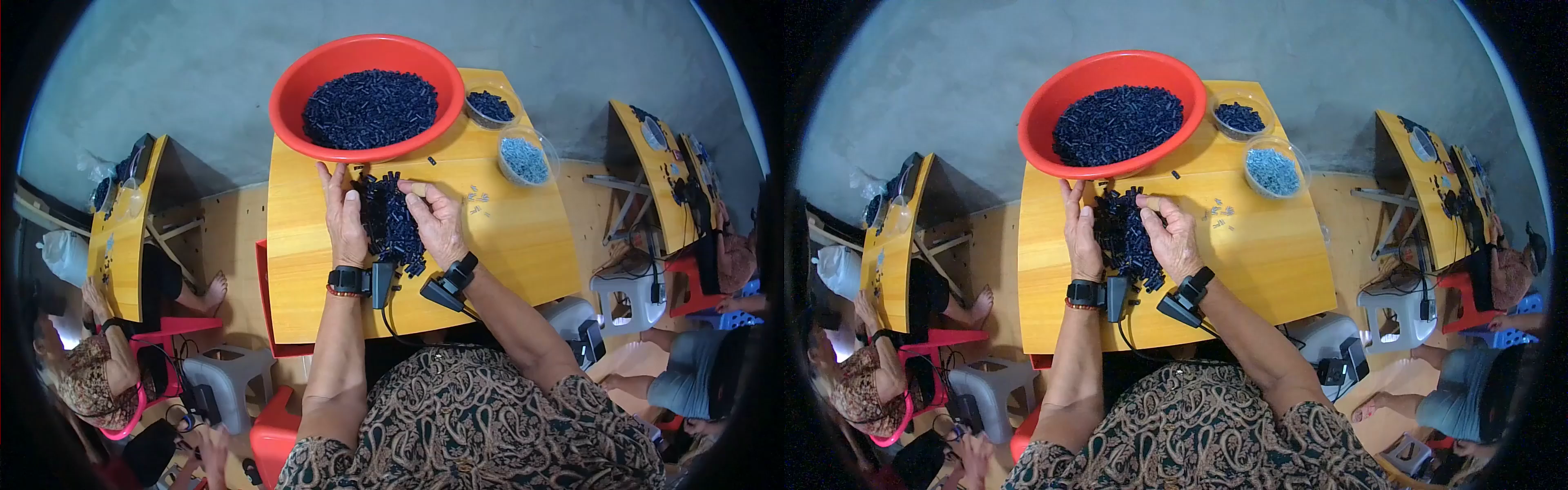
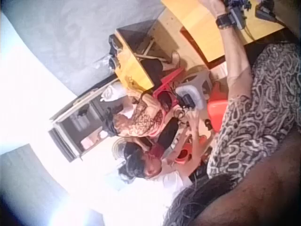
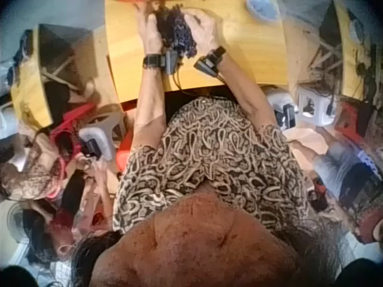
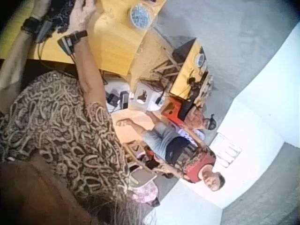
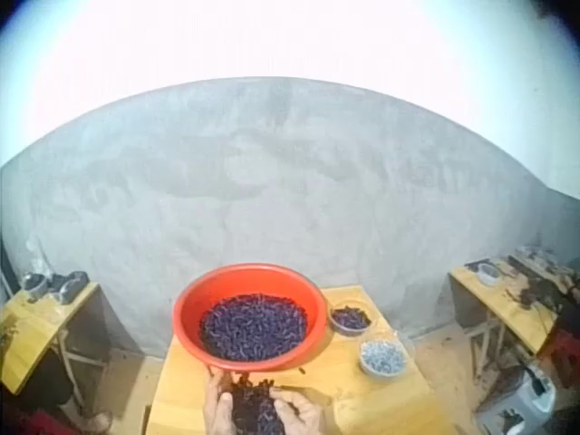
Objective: Manually assembling small black plastic components onto a beige rectangular part in a factory setting.
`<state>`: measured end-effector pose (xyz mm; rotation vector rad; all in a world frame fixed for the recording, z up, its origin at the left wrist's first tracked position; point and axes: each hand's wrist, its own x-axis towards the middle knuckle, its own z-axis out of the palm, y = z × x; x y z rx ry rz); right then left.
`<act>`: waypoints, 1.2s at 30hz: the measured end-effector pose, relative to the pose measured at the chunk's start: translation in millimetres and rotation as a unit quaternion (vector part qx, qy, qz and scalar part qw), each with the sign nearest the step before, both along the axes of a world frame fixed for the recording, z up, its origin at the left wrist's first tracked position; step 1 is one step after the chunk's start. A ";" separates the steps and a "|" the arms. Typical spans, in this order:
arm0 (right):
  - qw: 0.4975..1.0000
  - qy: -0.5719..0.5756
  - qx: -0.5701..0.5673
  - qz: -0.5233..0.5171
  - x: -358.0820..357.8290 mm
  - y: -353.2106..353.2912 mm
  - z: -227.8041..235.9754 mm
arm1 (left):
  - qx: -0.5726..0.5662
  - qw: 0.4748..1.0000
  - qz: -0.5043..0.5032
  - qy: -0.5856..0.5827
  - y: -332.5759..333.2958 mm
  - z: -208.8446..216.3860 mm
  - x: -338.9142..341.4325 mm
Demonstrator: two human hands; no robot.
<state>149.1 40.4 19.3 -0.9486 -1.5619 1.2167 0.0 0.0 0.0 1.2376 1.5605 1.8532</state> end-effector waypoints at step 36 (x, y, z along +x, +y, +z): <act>0.988 0.113 -0.091 0.050 18.7 4.4 5.6 | 0.115 0.926 -0.094 -0.347 -17.3 -6.8 -9.6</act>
